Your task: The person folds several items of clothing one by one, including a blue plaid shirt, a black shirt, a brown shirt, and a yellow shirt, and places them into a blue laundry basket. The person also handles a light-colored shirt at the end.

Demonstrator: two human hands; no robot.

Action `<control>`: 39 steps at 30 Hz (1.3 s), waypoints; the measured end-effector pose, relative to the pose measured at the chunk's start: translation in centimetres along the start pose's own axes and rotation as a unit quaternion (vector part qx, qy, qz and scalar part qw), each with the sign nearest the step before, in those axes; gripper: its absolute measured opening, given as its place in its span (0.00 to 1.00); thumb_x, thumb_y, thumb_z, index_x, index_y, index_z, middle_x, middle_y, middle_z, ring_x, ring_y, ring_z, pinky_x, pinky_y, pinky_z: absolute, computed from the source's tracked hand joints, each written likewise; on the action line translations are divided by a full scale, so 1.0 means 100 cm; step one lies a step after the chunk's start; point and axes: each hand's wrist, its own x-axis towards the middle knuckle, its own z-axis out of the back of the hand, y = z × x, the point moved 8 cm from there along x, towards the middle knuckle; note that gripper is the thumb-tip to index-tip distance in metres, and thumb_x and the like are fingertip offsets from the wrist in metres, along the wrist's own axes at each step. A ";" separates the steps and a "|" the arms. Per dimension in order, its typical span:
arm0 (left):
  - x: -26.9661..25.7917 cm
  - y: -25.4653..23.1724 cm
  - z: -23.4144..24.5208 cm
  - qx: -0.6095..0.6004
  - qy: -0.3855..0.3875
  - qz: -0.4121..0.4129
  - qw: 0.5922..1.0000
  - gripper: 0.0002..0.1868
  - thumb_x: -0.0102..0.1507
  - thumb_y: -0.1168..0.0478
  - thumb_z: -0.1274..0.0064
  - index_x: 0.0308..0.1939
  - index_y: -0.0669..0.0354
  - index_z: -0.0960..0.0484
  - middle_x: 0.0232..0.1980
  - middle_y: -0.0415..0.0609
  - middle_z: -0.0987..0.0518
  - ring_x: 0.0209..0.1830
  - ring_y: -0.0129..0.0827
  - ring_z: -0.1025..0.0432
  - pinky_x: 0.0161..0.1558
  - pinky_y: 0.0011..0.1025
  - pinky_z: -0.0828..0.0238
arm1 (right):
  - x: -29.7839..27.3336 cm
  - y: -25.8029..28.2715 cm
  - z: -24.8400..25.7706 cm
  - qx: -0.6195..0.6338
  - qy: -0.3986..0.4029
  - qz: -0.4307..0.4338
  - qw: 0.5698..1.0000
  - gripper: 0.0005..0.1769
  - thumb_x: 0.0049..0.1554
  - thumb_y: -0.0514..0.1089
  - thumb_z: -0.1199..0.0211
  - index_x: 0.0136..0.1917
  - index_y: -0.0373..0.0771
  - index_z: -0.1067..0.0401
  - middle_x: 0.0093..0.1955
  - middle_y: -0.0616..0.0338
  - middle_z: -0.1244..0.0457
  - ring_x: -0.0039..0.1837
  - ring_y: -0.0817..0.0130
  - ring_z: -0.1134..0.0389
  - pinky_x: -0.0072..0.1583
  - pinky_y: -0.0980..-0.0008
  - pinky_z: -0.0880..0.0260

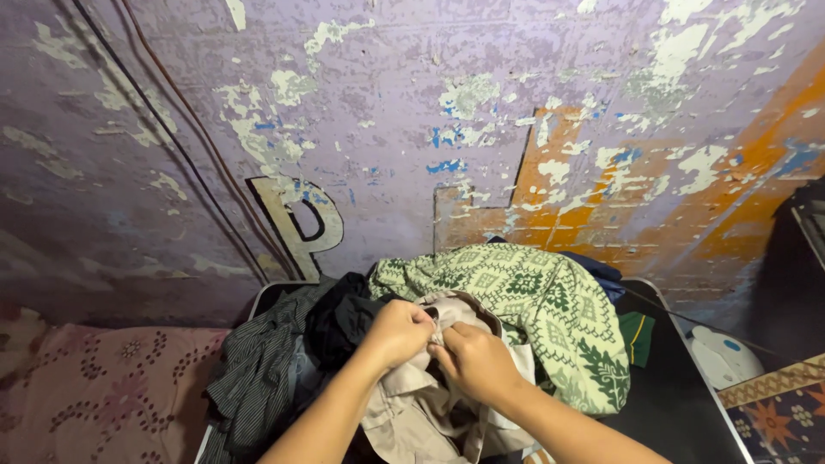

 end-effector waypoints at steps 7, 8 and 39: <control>0.013 0.044 -0.008 -0.072 0.017 0.035 0.997 0.15 0.55 0.66 0.48 0.13 0.52 0.26 0.14 0.39 0.35 0.15 0.26 0.43 0.21 0.30 0.52 | -0.005 0.009 -0.018 -0.066 0.033 0.080 0.994 0.16 0.63 0.53 0.41 0.40 0.42 0.34 0.37 0.55 0.38 0.39 0.48 0.35 0.37 0.47 0.36; 0.011 0.049 -0.009 -0.095 0.031 0.061 0.993 0.15 0.57 0.67 0.48 0.14 0.55 0.26 0.12 0.45 0.33 0.11 0.28 0.44 0.18 0.29 0.55 | -0.006 0.011 -0.019 -0.064 0.041 0.094 0.993 0.17 0.64 0.53 0.41 0.39 0.42 0.35 0.37 0.54 0.38 0.39 0.47 0.35 0.37 0.47 0.36; 0.016 0.096 -0.063 -0.183 0.206 0.157 0.948 0.08 0.65 0.58 0.43 0.31 0.39 0.18 0.34 0.29 0.19 0.40 0.21 0.30 0.45 0.29 0.44 | 0.000 0.003 0.015 0.248 0.187 -0.167 0.936 0.07 0.58 0.38 0.36 0.48 0.46 0.32 0.45 0.65 0.32 0.45 0.73 0.30 0.49 0.72 0.24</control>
